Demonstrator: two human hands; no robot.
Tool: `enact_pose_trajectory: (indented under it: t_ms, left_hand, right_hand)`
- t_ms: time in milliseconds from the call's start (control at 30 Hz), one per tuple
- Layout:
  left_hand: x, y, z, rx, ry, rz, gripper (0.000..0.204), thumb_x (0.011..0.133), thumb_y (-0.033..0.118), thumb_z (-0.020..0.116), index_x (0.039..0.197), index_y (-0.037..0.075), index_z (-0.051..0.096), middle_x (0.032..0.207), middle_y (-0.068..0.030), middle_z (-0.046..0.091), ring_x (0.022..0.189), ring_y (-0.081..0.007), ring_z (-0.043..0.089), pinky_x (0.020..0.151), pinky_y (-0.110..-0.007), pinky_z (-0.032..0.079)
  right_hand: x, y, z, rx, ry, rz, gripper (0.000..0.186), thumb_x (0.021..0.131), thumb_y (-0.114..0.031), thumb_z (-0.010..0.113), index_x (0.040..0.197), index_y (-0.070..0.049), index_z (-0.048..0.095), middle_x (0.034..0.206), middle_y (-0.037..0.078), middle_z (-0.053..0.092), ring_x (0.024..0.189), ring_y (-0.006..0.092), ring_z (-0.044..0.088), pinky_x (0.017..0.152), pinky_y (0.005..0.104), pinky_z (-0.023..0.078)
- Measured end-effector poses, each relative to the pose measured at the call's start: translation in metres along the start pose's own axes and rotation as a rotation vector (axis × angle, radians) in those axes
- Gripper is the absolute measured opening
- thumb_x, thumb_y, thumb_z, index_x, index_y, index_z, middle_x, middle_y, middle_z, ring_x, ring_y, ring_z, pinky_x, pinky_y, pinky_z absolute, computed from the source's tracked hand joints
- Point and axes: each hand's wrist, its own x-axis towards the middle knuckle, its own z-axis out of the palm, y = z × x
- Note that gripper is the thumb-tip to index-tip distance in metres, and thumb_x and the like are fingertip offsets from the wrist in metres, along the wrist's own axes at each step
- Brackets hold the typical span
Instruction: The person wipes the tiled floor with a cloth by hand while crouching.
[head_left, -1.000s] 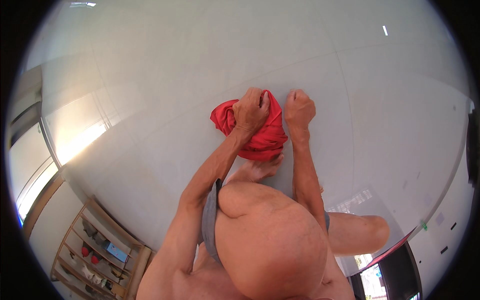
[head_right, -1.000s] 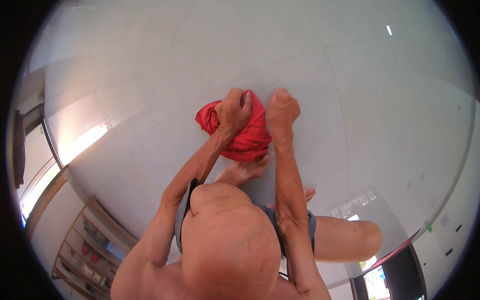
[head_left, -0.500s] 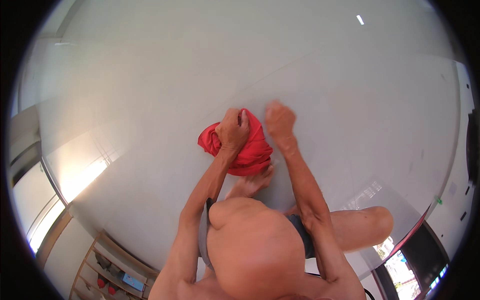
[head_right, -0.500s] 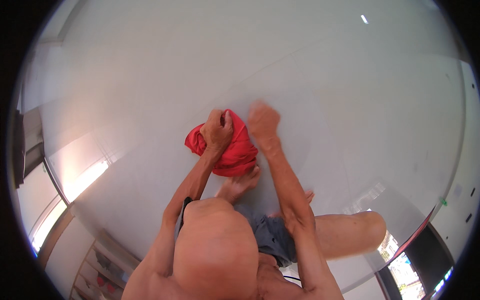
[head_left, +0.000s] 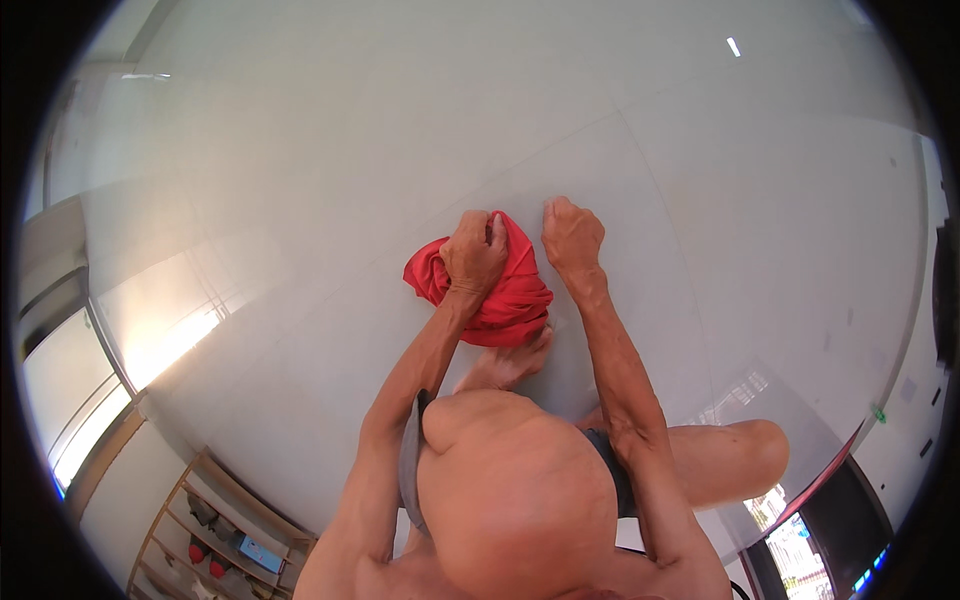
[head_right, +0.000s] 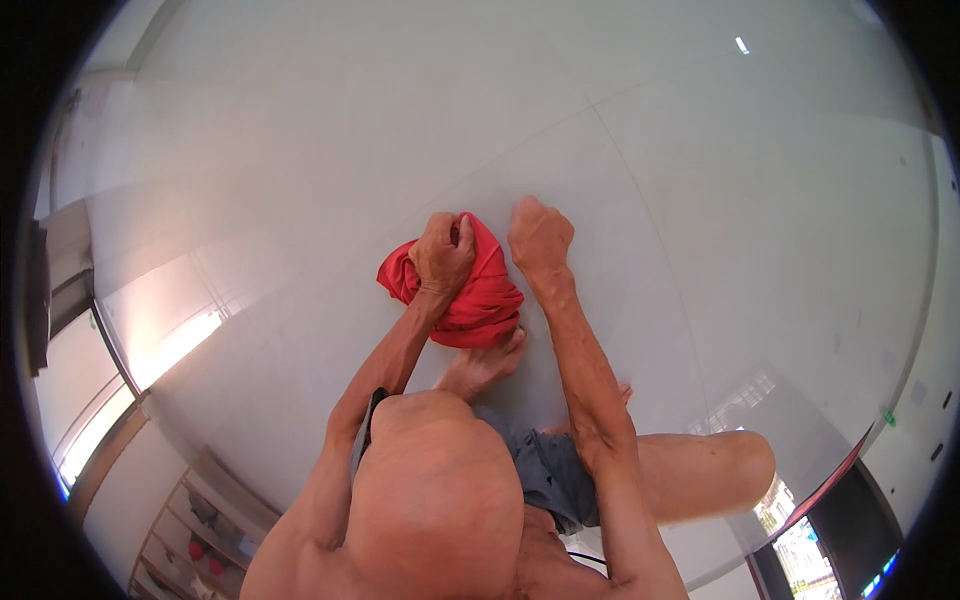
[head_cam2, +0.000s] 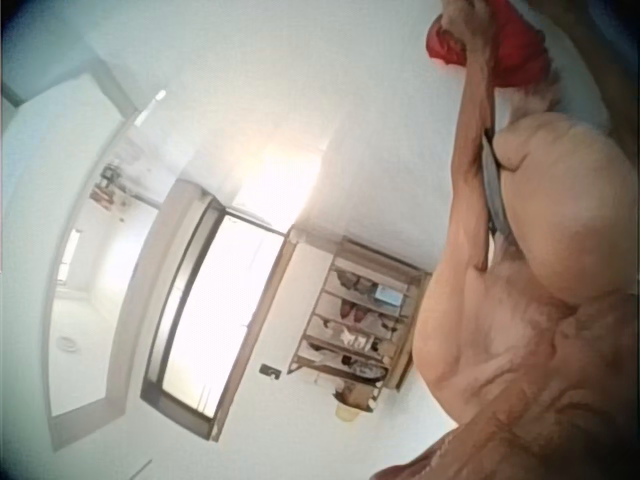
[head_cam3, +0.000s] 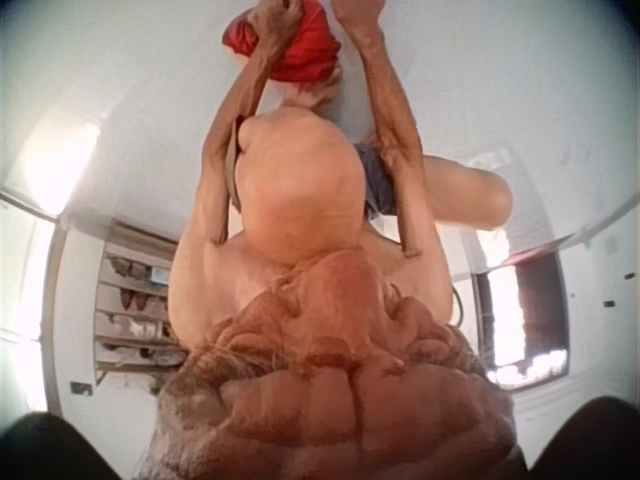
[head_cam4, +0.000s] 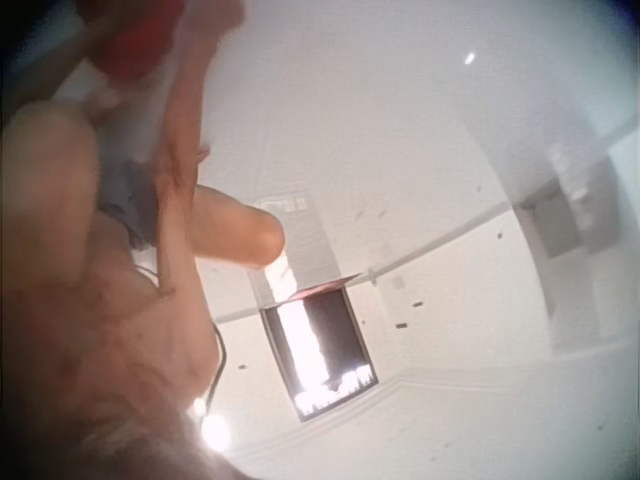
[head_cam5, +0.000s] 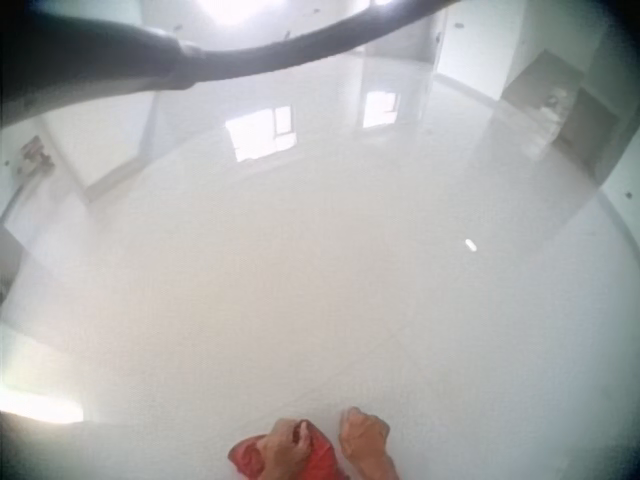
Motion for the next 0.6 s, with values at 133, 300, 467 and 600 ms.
enact_pose_trajectory:
  t_ms: [133, 300, 467, 600]
  left_hand:
    - [-0.001, 0.003, 0.001, 0.013, -0.008, -0.009, 0.014, 0.094, 0.018, 0.073, 0.092, 0.009, 0.064, 0.082, -0.0090, 0.066, 0.068, -0.0304, 0.066, 0.059, -0.042, 0.049]
    - [-0.003, -0.002, 0.005, -0.013, 0.027, 0.010, 0.015, 0.095, 0.018, 0.072, 0.091, 0.009, 0.063, 0.083, -0.0092, 0.065, 0.067, -0.0310, 0.065, 0.058, -0.043, 0.048]
    - [0.000, 0.004, -0.001, 0.023, -0.010, -0.012, 0.015, 0.093, 0.021, 0.075, 0.093, 0.009, 0.066, 0.083, -0.0098, 0.069, 0.069, -0.0304, 0.069, 0.061, -0.042, 0.051]
    - [0.002, 0.005, -0.001, 0.036, -0.031, 0.000, 0.015, 0.093, 0.021, 0.075, 0.092, 0.009, 0.066, 0.082, -0.0097, 0.068, 0.070, -0.0300, 0.069, 0.061, -0.042, 0.051]
  right_hand:
    - [0.006, 0.002, 0.000, 0.069, 0.006, 0.098, 0.019, 0.090, -0.017, 0.059, 0.073, -0.009, 0.062, 0.074, 0.018, 0.069, 0.071, 0.0442, 0.069, 0.060, 0.0522, 0.054]
    - [0.005, -0.004, 0.005, 0.096, 0.022, 0.073, 0.021, 0.090, -0.016, 0.057, 0.072, -0.007, 0.061, 0.073, 0.020, 0.068, 0.071, 0.0470, 0.066, 0.062, 0.0541, 0.052]
    - [0.001, -0.008, 0.000, 0.099, 0.036, -0.003, 0.022, 0.091, -0.016, 0.056, 0.072, -0.005, 0.061, 0.075, 0.021, 0.068, 0.071, 0.0474, 0.066, 0.061, 0.0545, 0.051]
    - [-0.005, 0.002, 0.007, 0.104, -0.008, 0.103, 0.025, 0.095, -0.022, 0.058, 0.080, -0.004, 0.064, 0.077, 0.023, 0.068, 0.072, 0.0481, 0.065, 0.064, 0.0571, 0.050]
